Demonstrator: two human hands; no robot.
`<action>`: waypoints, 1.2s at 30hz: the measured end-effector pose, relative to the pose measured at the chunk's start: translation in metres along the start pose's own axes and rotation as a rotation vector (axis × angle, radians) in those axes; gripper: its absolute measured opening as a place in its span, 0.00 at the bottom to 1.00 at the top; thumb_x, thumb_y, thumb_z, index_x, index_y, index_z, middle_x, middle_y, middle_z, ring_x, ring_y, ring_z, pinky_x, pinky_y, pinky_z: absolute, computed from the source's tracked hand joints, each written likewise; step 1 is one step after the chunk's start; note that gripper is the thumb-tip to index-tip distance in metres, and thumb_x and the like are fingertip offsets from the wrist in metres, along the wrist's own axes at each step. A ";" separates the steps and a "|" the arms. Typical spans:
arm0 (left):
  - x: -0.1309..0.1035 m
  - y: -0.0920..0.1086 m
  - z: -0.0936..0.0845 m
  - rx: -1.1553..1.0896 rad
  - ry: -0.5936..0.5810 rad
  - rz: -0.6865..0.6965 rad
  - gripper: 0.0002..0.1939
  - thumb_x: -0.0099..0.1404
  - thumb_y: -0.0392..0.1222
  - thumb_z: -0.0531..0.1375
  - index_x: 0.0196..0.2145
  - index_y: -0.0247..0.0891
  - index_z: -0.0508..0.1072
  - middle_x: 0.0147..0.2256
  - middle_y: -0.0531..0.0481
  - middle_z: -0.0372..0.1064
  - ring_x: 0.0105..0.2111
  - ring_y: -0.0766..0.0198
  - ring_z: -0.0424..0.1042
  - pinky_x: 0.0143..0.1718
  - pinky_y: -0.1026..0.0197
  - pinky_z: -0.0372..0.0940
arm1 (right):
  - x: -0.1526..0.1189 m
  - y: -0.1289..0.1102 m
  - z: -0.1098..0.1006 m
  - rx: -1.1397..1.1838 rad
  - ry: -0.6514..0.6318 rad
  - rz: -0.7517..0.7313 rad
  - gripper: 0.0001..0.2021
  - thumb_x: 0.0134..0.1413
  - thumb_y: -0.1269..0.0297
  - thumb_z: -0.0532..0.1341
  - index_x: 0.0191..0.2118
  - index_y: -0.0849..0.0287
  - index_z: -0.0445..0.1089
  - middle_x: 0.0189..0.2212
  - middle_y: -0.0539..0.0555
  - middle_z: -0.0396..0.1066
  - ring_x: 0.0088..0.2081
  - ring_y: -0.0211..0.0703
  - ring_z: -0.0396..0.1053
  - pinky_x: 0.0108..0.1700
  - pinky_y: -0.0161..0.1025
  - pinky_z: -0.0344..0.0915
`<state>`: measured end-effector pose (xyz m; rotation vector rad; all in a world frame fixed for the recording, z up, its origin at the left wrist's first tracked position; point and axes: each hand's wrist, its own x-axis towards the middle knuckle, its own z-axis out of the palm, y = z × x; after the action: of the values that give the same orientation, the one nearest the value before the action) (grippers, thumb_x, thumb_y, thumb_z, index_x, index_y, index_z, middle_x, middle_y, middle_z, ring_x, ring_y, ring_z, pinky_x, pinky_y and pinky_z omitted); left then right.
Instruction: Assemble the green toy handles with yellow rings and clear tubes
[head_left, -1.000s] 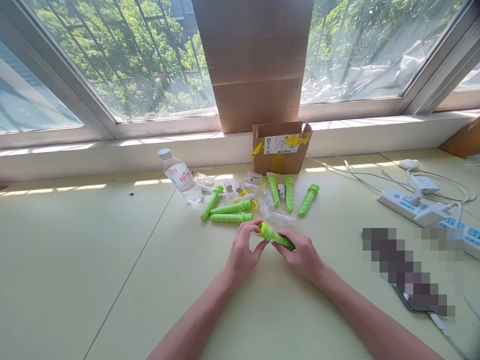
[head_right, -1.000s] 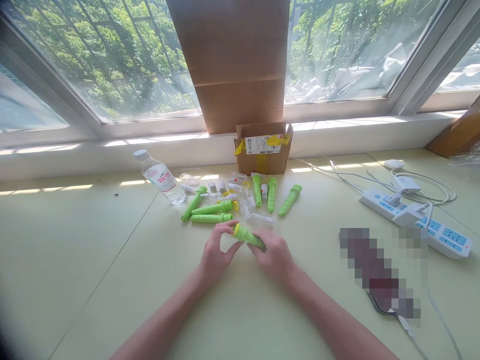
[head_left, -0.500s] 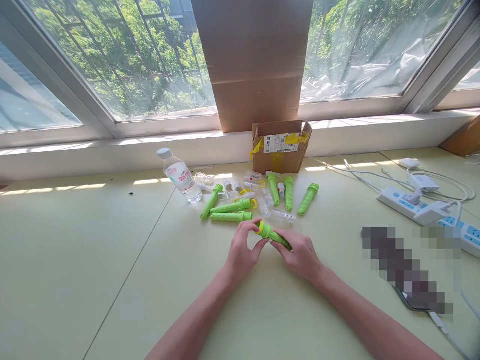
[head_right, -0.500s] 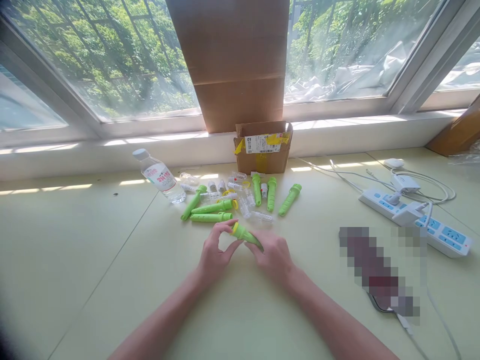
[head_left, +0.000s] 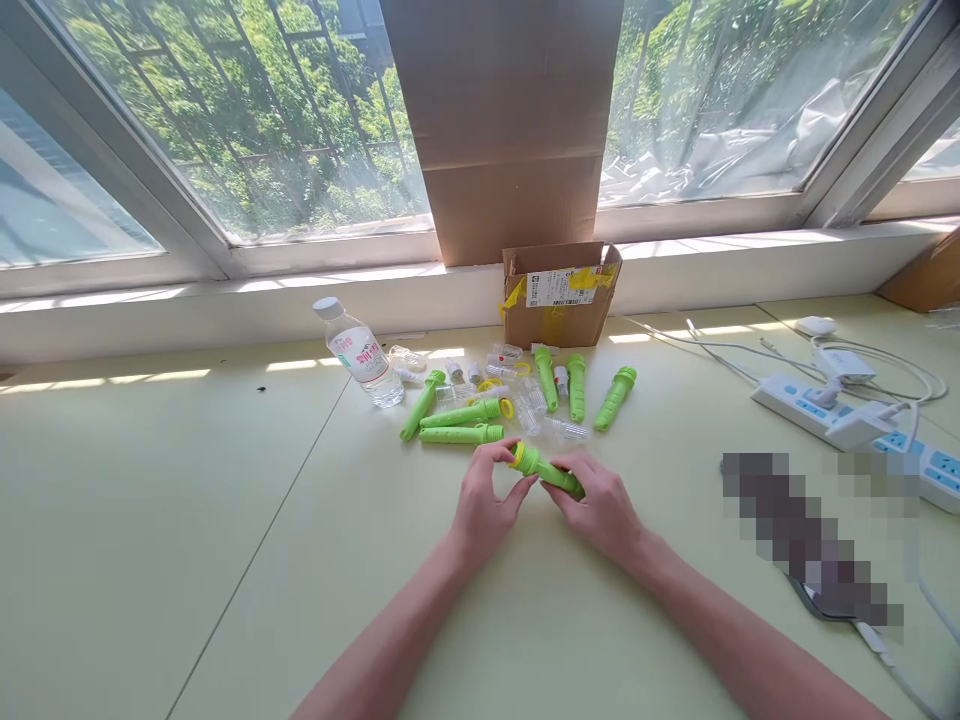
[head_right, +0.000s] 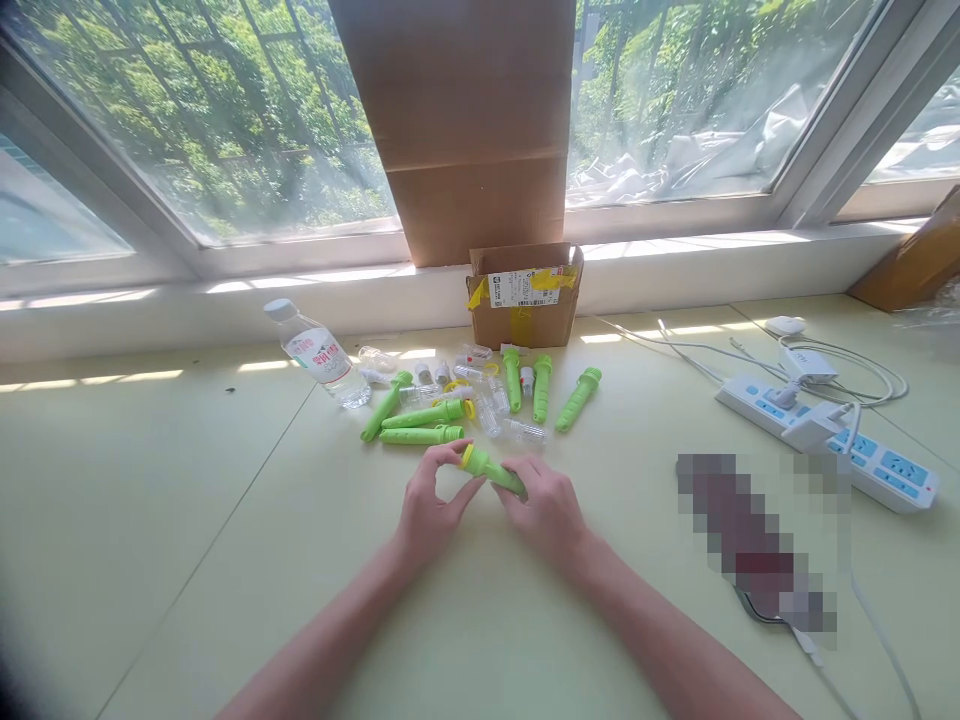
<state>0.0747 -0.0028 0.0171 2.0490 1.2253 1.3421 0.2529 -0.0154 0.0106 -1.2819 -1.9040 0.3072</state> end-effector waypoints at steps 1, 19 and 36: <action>0.000 0.000 0.000 -0.002 0.002 0.001 0.12 0.59 0.38 0.61 0.37 0.39 0.61 0.45 0.42 0.68 0.47 0.55 0.69 0.44 0.50 0.66 | 0.000 0.000 0.000 0.004 0.003 0.000 0.06 0.55 0.65 0.58 0.39 0.57 0.68 0.30 0.54 0.72 0.29 0.41 0.69 0.31 0.35 0.64; 0.001 0.001 -0.001 0.026 0.044 -0.007 0.13 0.57 0.39 0.63 0.35 0.39 0.61 0.41 0.44 0.70 0.45 0.56 0.71 0.42 0.54 0.66 | -0.003 -0.006 0.001 0.040 -0.038 0.041 0.10 0.55 0.65 0.59 0.44 0.57 0.70 0.35 0.55 0.75 0.34 0.44 0.72 0.37 0.38 0.66; 0.002 0.003 -0.002 0.063 0.063 0.014 0.12 0.56 0.40 0.64 0.32 0.39 0.62 0.40 0.47 0.71 0.44 0.58 0.72 0.41 0.56 0.67 | -0.004 -0.004 0.001 0.121 -0.041 0.053 0.11 0.54 0.66 0.60 0.44 0.56 0.70 0.35 0.54 0.76 0.35 0.45 0.73 0.35 0.39 0.67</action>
<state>0.0746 -0.0030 0.0215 2.0769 1.2979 1.4009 0.2499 -0.0202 0.0105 -1.2547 -1.8585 0.4723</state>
